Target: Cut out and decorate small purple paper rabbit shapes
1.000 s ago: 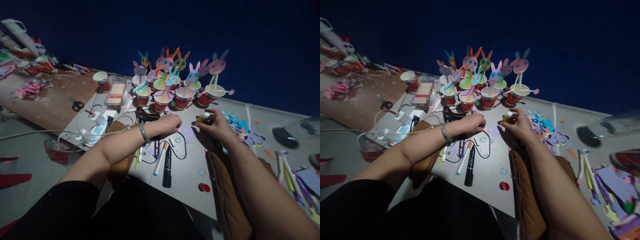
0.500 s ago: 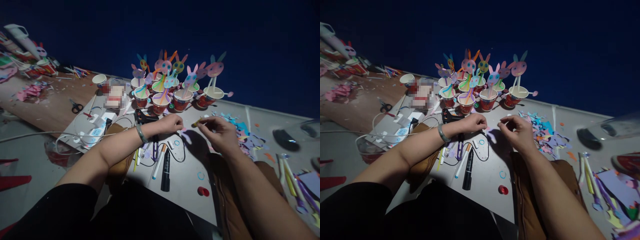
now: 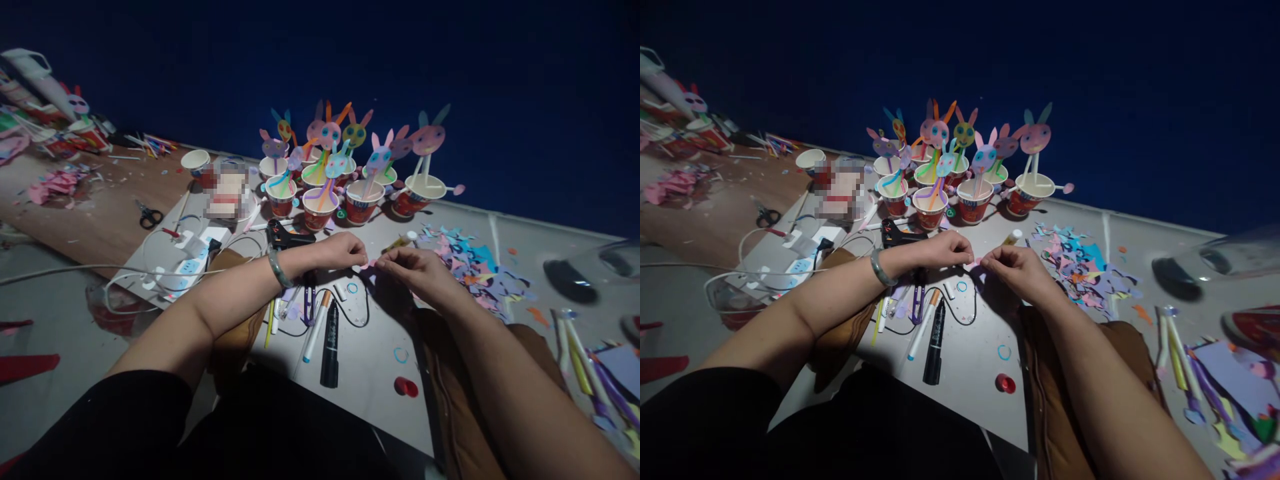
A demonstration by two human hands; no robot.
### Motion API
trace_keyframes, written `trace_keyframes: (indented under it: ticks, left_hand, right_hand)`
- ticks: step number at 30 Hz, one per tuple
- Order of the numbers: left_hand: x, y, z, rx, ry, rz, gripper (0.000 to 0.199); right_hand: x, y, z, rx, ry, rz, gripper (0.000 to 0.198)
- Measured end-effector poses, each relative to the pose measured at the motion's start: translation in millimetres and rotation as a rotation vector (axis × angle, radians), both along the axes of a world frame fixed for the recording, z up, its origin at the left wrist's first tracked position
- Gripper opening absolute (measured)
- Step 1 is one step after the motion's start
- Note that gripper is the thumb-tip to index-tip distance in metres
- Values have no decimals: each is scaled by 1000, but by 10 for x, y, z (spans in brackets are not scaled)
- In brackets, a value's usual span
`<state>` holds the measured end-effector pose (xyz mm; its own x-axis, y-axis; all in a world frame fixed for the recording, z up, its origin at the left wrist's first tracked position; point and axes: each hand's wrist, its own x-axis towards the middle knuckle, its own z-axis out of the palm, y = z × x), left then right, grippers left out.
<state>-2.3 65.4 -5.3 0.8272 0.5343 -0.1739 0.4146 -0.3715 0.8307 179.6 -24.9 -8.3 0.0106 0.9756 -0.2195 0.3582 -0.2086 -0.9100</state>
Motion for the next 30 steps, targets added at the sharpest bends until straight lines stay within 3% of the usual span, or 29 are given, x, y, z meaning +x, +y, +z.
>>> trace_keyframes:
  ticks: [5,13,19,26,30]
  left_hand:
    - [-21,8,9,119,128,-88,16]
    - [4,-3,-17,60,-52,51,23]
    - [10,-13,-21,109,-50,22,18]
    - [-16,-53,-22,402,107,-50,19]
    - [-31,-70,-1,451,200,-48,23]
  right_hand:
    - [20,1,-15,-4,15,-3,40]
    - [-19,7,7,12,27,20,40]
    - [-24,-3,26,19,6,-7,39]
    - [71,35,-88,80,-72,-63,32]
    - [111,41,-119,35,-107,-30,32]
